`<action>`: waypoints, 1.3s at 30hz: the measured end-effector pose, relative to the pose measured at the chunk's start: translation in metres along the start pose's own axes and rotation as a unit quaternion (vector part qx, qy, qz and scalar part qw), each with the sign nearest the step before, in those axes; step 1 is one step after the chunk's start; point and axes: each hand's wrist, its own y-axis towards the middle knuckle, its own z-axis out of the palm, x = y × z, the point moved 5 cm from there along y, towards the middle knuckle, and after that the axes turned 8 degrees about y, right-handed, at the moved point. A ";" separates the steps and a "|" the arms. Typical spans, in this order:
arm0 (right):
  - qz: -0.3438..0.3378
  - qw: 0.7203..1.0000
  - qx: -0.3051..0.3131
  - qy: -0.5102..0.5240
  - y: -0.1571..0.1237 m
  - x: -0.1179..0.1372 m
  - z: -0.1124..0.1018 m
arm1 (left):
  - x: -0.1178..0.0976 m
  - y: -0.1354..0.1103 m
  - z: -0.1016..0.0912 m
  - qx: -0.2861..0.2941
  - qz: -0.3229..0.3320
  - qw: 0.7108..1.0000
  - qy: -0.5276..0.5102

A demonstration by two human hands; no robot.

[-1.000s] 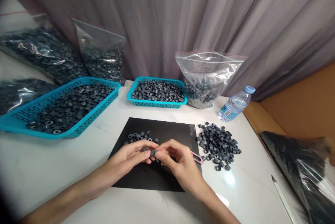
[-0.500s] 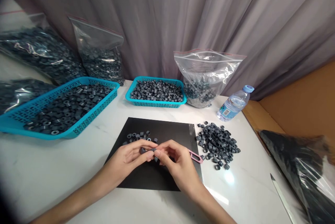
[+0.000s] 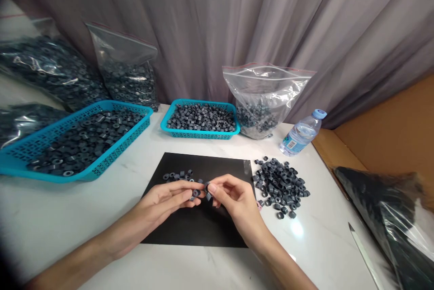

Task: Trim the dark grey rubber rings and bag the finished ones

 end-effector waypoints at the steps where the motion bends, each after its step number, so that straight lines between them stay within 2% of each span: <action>1: 0.002 1.000 0.001 -0.001 0.000 0.000 0.000 | -0.001 -0.001 0.001 0.006 -0.001 1.000 -0.018; 5: 0.007 1.000 0.003 -0.016 0.000 -0.001 0.000 | -0.004 -0.001 0.003 0.014 0.011 0.998 -0.060; 12: 0.004 1.000 0.010 -0.024 -0.001 0.001 0.003 | 0.000 -0.002 0.005 0.007 0.001 0.998 -0.065; 22: 0.002 0.992 0.067 -0.112 -0.006 -0.001 0.012 | 0.000 -0.003 0.003 0.008 0.001 0.997 0.075; 25: 0.011 0.993 0.062 -0.096 -0.005 -0.002 0.013 | 0.001 -0.001 0.003 0.012 0.006 0.998 0.067; 33: 0.084 0.995 0.057 -0.023 -0.001 -0.014 0.007 | 0.006 0.003 0.002 0.024 0.012 0.999 -0.040; 39: 0.094 0.994 0.049 0.006 -0.001 -0.015 0.004 | 0.005 0.002 0.001 0.031 0.010 0.998 -0.045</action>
